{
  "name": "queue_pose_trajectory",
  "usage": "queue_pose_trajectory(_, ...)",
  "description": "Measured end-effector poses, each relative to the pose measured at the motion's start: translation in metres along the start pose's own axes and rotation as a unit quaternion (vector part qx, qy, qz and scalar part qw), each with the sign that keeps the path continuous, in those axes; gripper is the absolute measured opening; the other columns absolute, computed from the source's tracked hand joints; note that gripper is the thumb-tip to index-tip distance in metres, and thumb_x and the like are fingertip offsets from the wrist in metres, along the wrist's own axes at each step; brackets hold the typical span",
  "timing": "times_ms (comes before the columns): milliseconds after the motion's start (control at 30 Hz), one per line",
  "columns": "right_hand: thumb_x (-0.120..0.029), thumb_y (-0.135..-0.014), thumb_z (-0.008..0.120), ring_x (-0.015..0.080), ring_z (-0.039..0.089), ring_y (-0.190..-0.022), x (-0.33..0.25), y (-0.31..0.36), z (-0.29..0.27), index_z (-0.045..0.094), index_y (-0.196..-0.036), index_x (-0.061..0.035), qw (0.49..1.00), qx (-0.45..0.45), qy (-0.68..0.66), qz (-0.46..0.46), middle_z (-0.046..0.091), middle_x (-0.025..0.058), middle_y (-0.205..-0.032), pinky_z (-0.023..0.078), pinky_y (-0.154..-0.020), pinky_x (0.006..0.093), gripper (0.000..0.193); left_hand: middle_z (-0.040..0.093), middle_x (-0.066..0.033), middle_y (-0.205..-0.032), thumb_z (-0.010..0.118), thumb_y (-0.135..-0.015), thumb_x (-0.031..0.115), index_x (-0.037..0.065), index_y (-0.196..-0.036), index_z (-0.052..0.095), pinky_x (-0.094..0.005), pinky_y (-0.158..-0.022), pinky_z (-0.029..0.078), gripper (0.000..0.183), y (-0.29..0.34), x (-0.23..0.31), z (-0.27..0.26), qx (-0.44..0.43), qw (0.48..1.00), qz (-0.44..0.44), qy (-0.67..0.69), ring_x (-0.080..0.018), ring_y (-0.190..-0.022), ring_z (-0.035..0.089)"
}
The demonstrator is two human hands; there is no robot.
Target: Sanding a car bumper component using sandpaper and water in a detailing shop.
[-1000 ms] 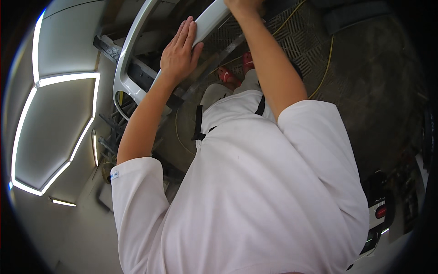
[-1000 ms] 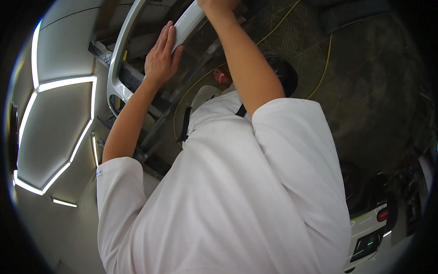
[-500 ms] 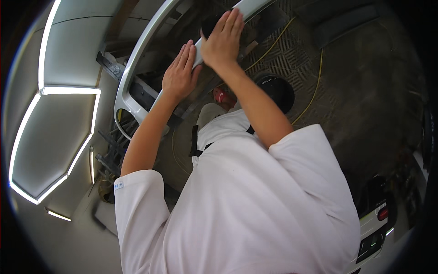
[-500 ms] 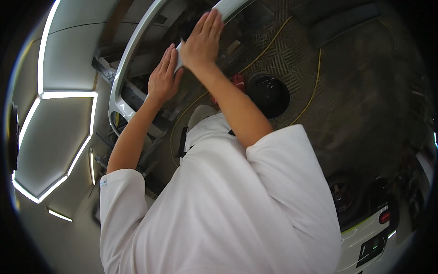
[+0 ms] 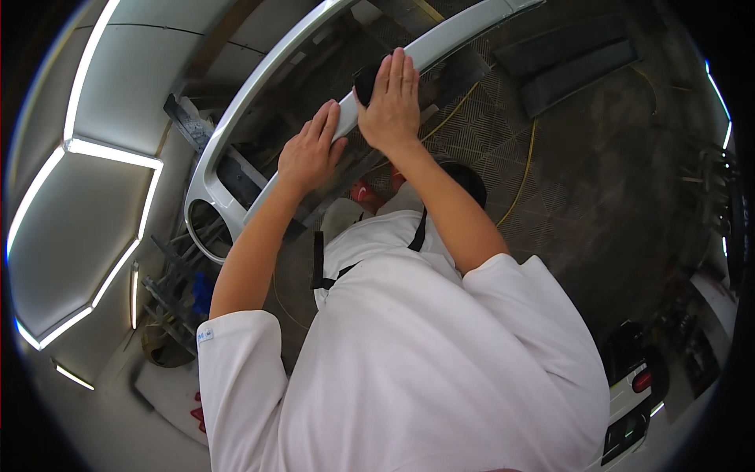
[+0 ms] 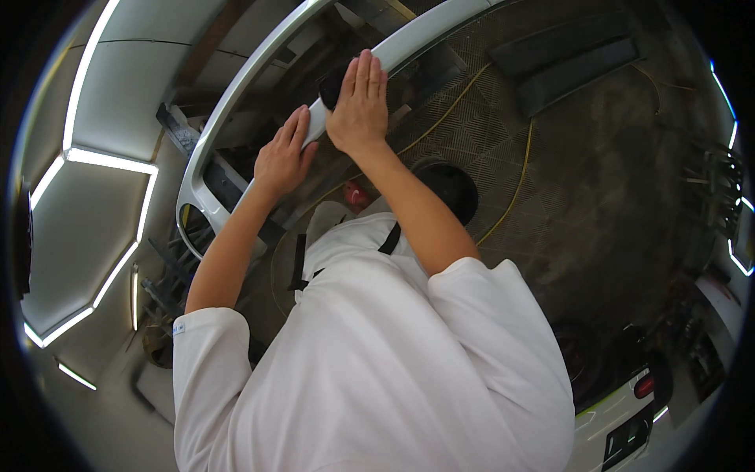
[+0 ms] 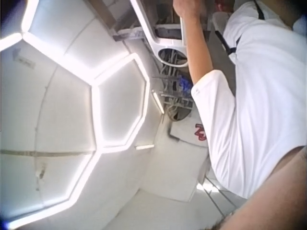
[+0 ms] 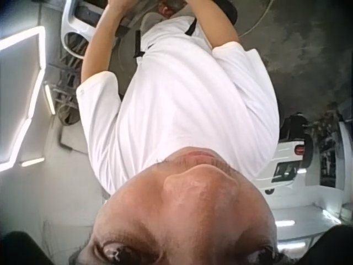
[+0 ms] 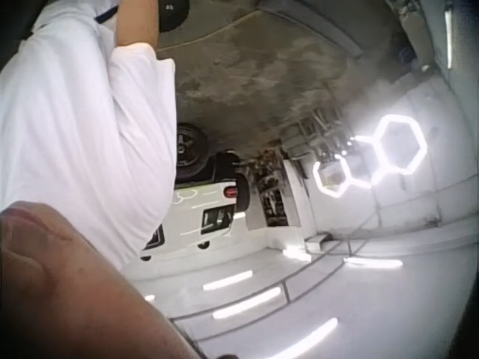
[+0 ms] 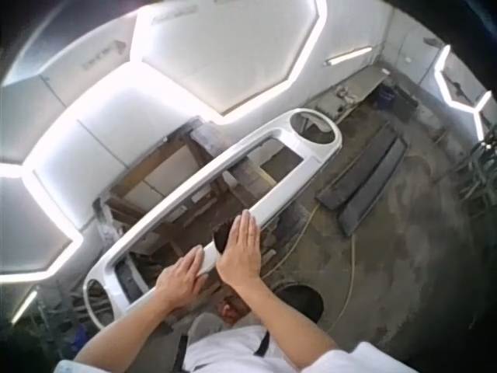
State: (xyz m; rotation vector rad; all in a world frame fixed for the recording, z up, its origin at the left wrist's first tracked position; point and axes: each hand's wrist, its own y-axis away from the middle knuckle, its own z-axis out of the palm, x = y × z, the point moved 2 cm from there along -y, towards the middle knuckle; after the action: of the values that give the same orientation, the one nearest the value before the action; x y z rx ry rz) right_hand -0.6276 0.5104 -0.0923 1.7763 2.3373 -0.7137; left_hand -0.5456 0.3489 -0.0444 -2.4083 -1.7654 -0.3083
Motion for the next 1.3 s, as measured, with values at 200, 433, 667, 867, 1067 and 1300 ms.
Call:
queue_pose_trajectory(200,-0.046,-0.107,0.043,0.0469,0.024,-0.152,0.153,-0.130,-0.029,0.034,-0.149,0.0182,0.986,0.085,0.023,0.143,0.028,0.0371,-0.159,0.020,-0.126,0.0531,0.078,0.048,-0.0127,-0.153,0.060,-0.100,0.031,0.001,-0.154,0.039,-0.0407,-0.089,0.059,0.065,-0.008,0.003,0.005,0.018,1.000,0.021,-0.001,-0.0307,-0.119,0.063)
queue_pose_trajectory(433,-0.048,-0.100,0.056,0.0461,0.023,-0.153,0.029,-0.022,-0.010,0.030,-0.153,0.0132,1.000,0.001,-0.003,-0.005,0.027,0.0334,-0.162,0.016,-0.126,0.0579,0.085,0.047,-0.0117,-0.155,0.060,-0.099,0.031,0.002,-0.155,0.039,-0.0419,-0.087,0.059,0.067,0.002,0.001,0.000,0.022,1.000,-0.001,0.005,-0.0304,-0.116,0.064)
queue_pose_trajectory(667,-0.051,-0.104,0.045,0.0433,0.023,-0.153,0.156,-0.124,-0.017,0.036,-0.151,0.0124,0.993,0.068,0.041,0.089,0.027,0.0299,-0.164,0.017,-0.124,0.0606,0.079,0.049,-0.0132,-0.152,0.062,-0.098,0.030,0.003,-0.155,0.040,-0.0421,-0.090,0.057,0.066,-0.003,0.007,0.001,0.010,1.000,-0.004,0.006,-0.0313,-0.115,0.063)
queue_pose_trajectory(867,-0.052,-0.097,0.056,0.0443,0.020,-0.155,0.006,0.007,-0.010,0.027,-0.155,0.0121,0.995,-0.067,0.008,-0.071,0.024,0.0307,-0.165,0.012,-0.126,0.0597,0.091,0.056,-0.0156,-0.136,0.062,-0.098,0.030,0.005,-0.155,0.041,-0.0426,-0.092,0.055,0.065,0.004,0.007,0.001,0.017,0.999,-0.030,0.015,-0.0326,-0.117,0.062)
queue_pose_trajectory(1067,-0.053,-0.107,0.034,0.0378,0.018,-0.157,0.184,-0.137,-0.046,0.028,-0.156,0.0099,0.994,-0.013,0.056,0.095,0.022,0.0259,-0.168,0.011,-0.125,0.0616,0.080,0.059,-0.0147,-0.122,0.063,-0.098,0.034,0.008,-0.154,0.044,-0.0398,-0.085,0.055,0.065,0.001,0.011,0.000,0.073,0.997,-0.004,-0.016,-0.0282,-0.106,0.063)
queue_pose_trajectory(1300,-0.049,-0.102,0.050,0.0419,0.019,-0.156,-0.016,0.031,-0.011,0.025,-0.158,0.0091,0.989,-0.087,-0.042,-0.110,0.022,0.0293,-0.167,0.008,-0.125,0.0638,0.084,0.060,-0.0138,-0.116,0.067,-0.095,0.040,0.001,-0.149,0.048,-0.0384,-0.078,0.057,0.069,0.008,0.005,0.007,0.101,0.993,-0.061,-0.026,-0.0258,-0.101,0.064)
